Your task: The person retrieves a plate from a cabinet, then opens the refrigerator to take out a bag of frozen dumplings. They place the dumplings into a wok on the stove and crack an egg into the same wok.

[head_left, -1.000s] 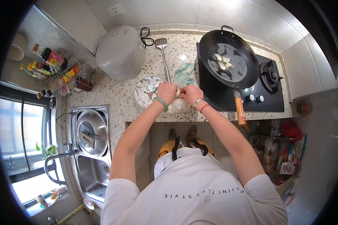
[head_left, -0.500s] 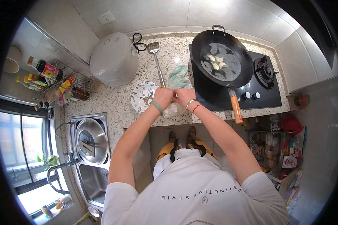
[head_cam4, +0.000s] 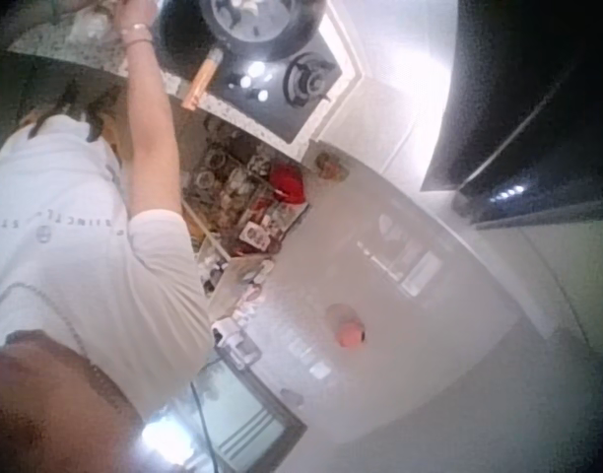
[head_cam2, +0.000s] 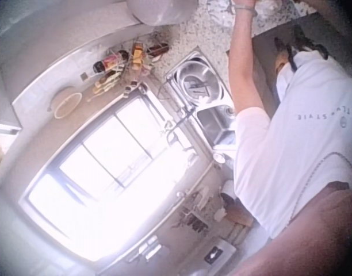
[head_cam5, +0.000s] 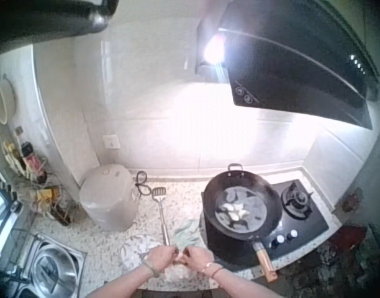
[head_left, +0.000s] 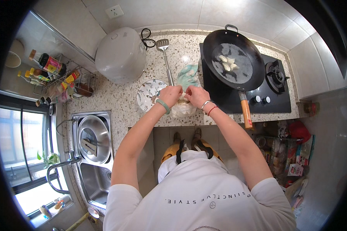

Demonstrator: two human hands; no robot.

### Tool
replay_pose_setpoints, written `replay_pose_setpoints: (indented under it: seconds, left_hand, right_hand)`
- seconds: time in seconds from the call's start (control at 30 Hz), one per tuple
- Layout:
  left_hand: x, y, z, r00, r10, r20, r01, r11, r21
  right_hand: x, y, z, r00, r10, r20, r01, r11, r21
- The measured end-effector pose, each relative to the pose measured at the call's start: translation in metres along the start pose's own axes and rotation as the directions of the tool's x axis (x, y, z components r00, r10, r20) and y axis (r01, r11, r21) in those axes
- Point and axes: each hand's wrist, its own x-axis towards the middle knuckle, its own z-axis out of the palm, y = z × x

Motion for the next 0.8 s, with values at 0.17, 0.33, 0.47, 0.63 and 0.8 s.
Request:
replay_pose_setpoints:
  seconds: [0.17, 0.33, 0.47, 0.63, 0.8]
  left_hand:
    - [-0.001, 0.001, 0.012, 0.998, 0.063, -0.024, -0.061, 0.993, 0.096]
    - [0.007, -0.007, 0.024, 0.994, 0.103, -0.041, -0.095, 0.98, 0.177]
    - [0.007, -0.01, 0.006, 0.998, 0.066, -0.009, -0.065, 0.997, 0.048]
    - [0.008, -0.005, -0.016, 0.998, -0.012, -0.066, -0.001, 0.981, -0.192]
    - [0.016, 0.0, -0.015, 0.993, -0.114, 0.028, 0.102, 0.721, -0.685]
  right_hand:
    - [0.0, 0.0, -0.003, 0.999, -0.017, 0.044, 0.016, 1.0, 0.003]
    - [0.0, -0.002, 0.008, 0.997, -0.072, -0.021, 0.07, 0.994, -0.084]
    - [0.0, -0.001, 0.005, 0.992, -0.108, -0.066, 0.104, 0.993, -0.06]
    - [-0.002, 0.0, -0.004, 0.977, -0.136, -0.165, 0.153, 0.983, 0.097]
    - [-0.004, -0.003, -0.007, 0.967, -0.102, -0.234, 0.193, 0.893, 0.407]
